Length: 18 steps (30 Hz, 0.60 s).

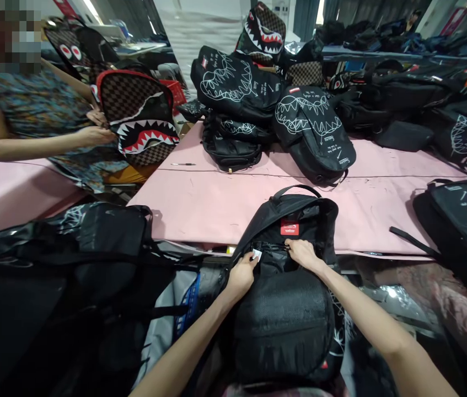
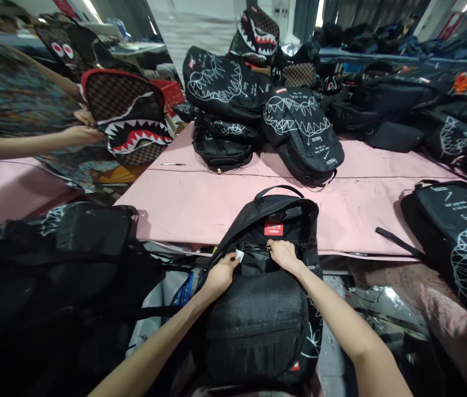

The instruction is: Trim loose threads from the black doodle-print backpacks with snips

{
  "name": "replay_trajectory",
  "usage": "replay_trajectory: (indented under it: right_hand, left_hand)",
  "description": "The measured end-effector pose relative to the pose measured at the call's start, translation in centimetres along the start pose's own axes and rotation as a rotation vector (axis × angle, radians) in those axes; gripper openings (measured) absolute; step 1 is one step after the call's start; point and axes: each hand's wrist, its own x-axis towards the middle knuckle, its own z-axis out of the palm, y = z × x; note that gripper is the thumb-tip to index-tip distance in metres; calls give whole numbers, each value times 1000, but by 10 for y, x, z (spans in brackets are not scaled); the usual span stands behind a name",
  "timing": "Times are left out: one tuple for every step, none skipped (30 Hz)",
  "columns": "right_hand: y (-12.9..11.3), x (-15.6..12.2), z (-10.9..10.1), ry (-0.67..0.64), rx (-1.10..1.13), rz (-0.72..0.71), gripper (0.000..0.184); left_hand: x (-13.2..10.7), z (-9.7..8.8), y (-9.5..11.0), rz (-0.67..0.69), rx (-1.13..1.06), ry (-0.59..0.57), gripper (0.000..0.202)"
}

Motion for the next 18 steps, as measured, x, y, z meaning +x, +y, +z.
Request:
replay_trajectory:
  right_hand:
    - [1,2,1,-2,7,-5,33]
    - [2,3,2,-2,15,-10,33]
    - [3,4,3,0,25,-14,32]
    - [3,6,3,4,35,-15,32]
    - [4,6,4,11,45,-17,31]
    - [4,6,5,21,57,-21,31]
    - [4,5,5,34,69,-28,30]
    - [4,4,6,49,80,-37,30]
    - [3,3,6,67,92,-50,30]
    - [3,1,6,86,103,-66,30]
    - [3,1,5,104,115,-86,30]
    - [4,1,2,119,127,-109,30]
    - [6,3,-2,134,140,-136,29]
    - [9,7,-9,148,155,-163,28]
    - [13,13,-18,162,170,-187,26]
    - [17,21,-30,178,188,-206,24]
    - [23,30,-43,195,203,-219,21]
    - [28,39,-56,214,224,-228,18]
  left_hand:
    - [1,0,0,1,22,-20,49]
    - [2,0,0,3,45,-41,50]
    - [3,0,0,6,66,-60,51]
    - [4,0,0,11,84,-77,52]
    - [5,0,1,17,98,-91,52]
    - [6,-1,1,23,112,-102,52]
    - [7,-2,2,26,125,-111,52]
    - [8,-2,4,28,139,-117,51]
    - [9,-3,5,29,152,-123,51]
    - [10,-4,7,29,165,-128,51]
    - [12,-4,9,30,177,-133,50]
    - [13,-5,10,30,187,-139,50]
    - [14,-6,12,28,197,-145,50]
    - [15,-7,14,27,205,-151,50]
    - [16,-7,15,24,212,-155,49]
    - [17,-8,15,22,217,-159,49]
    - [18,-8,16,20,221,-162,49]
    - [18,-9,16,20,221,-164,49]
